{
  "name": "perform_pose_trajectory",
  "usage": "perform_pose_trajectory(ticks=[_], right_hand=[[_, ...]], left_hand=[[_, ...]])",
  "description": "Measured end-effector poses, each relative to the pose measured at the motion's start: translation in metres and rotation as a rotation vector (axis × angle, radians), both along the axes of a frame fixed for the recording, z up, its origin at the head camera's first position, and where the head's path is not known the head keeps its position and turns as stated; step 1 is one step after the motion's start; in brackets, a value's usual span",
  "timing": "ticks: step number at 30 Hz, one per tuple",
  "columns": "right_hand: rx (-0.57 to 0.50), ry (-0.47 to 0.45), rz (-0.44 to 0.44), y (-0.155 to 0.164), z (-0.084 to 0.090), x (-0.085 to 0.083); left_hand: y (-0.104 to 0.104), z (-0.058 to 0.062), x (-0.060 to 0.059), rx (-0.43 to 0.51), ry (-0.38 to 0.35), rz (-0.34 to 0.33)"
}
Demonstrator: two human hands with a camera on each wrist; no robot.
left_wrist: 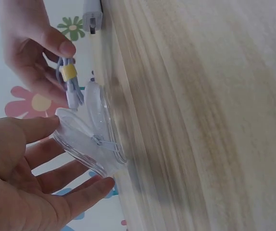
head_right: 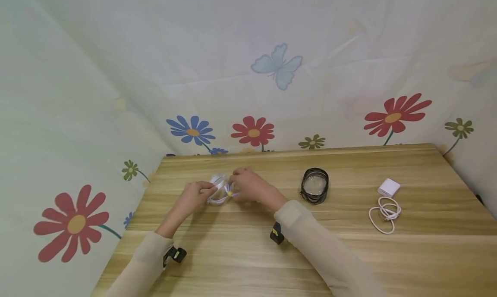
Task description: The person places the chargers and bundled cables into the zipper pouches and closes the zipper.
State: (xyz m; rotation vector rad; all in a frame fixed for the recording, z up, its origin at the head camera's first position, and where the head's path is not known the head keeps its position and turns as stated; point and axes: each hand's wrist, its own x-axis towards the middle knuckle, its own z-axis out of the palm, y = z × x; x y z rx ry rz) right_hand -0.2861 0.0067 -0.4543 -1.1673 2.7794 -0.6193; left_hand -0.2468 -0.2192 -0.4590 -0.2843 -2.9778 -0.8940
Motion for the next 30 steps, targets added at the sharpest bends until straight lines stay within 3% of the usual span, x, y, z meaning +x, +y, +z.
perform_pose_trajectory(ticks=[9,21,30], right_hand=[[-0.028,-0.052,-0.053,-0.021,-0.009,-0.003],[-0.130,-0.262,-0.033,-0.011,-0.007,-0.018],[-0.103,-0.242,-0.006,-0.005,-0.008,-0.022]], left_hand=[[-0.003,-0.002,0.001,0.044,0.005,0.013],[-0.003,-0.002,-0.001,0.047,0.028,0.015],[-0.003,-0.005,0.000,0.051,0.004,0.010]])
